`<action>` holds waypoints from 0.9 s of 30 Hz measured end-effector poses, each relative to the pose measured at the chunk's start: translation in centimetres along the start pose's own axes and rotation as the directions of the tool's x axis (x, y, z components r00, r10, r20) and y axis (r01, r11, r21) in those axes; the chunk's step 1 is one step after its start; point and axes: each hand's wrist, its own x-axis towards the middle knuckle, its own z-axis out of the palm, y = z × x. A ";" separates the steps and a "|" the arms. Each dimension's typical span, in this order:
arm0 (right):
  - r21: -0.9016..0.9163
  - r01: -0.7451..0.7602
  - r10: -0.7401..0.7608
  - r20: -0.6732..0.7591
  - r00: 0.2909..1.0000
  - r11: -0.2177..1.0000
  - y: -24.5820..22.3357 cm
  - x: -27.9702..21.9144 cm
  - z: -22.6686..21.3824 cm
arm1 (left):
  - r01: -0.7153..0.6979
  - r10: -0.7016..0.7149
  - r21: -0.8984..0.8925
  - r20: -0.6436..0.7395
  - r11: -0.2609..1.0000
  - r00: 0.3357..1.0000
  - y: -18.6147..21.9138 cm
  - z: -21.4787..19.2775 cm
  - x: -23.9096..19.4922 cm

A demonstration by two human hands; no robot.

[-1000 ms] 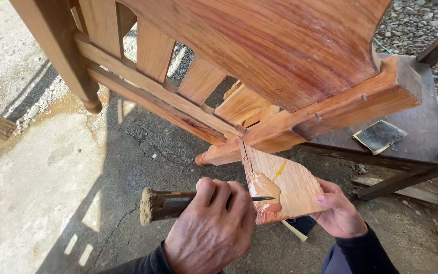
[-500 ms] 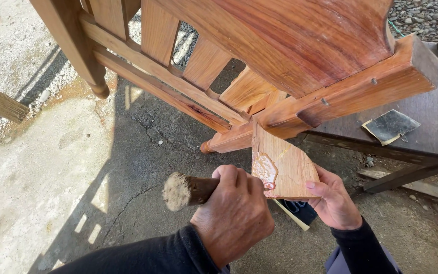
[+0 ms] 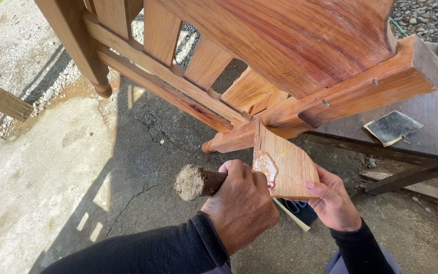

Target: The person applies glue to the joints of a wooden chair using a small metal tool. They repeatedly scoop glue from a wooden palette and spread it into the gaps between the chair's frame and backrest.

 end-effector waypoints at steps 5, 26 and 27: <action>0.004 0.010 -0.010 0.018 1.000 1.000 0.0 0.0 0.2 | 0.005 -0.005 -0.025 0.001 1.000 1.000 0.0 0.1 0.1; -0.025 -0.063 0.061 -0.072 0.996 0.998 0.7 -0.4 3.5 | -0.047 0.052 -0.035 0.130 0.998 0.990 -0.8 1.3 -0.7; -0.022 -0.066 0.064 -0.078 0.995 0.998 0.9 -0.5 3.9 | -0.044 0.049 -0.050 0.109 0.998 0.993 -1.0 1.4 -1.0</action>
